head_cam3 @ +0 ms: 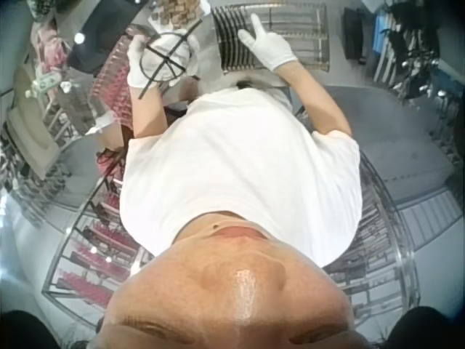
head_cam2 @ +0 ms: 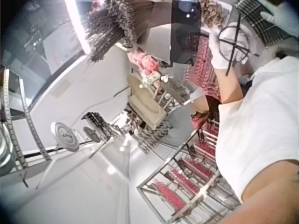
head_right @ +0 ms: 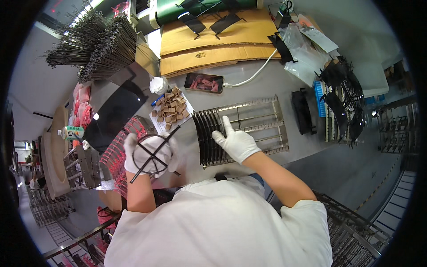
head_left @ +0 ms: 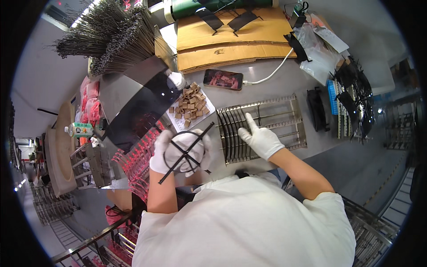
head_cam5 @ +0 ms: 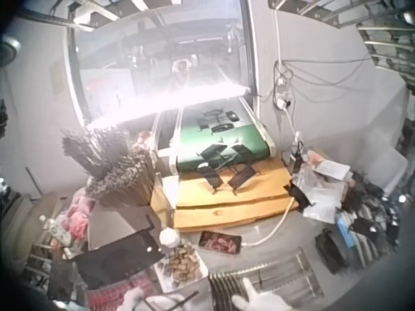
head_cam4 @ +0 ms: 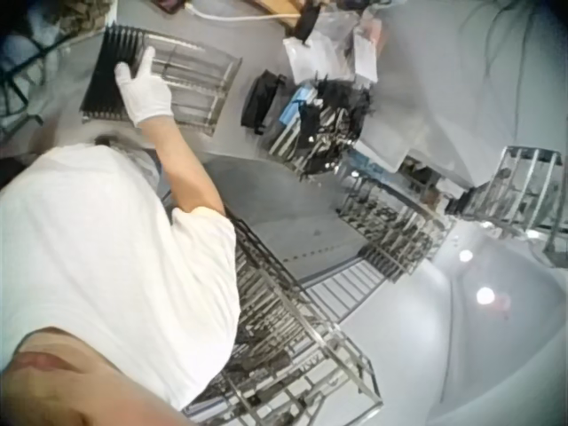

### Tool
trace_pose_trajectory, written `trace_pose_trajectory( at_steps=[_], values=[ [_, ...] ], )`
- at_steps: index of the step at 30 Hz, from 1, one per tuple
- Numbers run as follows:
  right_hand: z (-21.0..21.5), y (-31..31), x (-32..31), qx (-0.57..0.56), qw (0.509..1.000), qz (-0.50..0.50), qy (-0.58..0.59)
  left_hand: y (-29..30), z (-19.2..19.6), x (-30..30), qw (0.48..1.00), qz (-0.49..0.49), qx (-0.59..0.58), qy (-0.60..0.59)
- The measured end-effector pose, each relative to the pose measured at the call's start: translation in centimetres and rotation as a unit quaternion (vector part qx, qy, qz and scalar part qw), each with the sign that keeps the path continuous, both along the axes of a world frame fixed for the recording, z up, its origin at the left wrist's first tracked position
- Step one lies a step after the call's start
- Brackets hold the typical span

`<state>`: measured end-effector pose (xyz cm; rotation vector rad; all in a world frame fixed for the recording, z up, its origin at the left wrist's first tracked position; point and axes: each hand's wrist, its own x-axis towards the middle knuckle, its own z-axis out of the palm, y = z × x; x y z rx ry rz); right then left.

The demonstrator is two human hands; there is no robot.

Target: The person repeatedly picks up black plastic parts and metal rods, then inserts the rods into the parts and places them into a metal rack. The person also handles red plastic clips and a metal frame, moving them around the workbench.

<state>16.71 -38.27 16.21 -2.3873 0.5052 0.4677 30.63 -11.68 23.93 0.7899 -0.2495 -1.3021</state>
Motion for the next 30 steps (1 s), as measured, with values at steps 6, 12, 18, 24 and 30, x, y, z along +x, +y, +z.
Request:
trace_pose_trajectory(
  at_steps=[6, 12, 18, 24, 30],
  values=[
    [6.0, -1.4, 1.0, -0.216, 0.924, 0.081, -0.304, -1.5, 0.1, 0.3, 0.991, -0.108, 0.058, 0.059],
    [14.4, 2.4, 2.4, 0.137, 0.943, 0.178, -0.244, -3.3, 2.6, 0.7, 0.91, -0.365, 0.129, -0.151],
    [11.2, -2.4, 0.2, 0.423, 0.879, -0.147, -0.165, 1.6, -0.4, 3.4, 0.919, -0.276, 0.183, -0.213],
    [0.7, -4.7, -4.7, 0.43, 0.871, -0.189, -0.145, 0.8, 11.2, 6.6, 0.751, 0.396, -0.495, -0.183],
    [-0.4, -2.1, -2.2, 0.444, 0.861, -0.243, 0.039, -15.5, 17.9, 0.4, 0.792, 0.252, -0.123, -0.542]
  ],
)
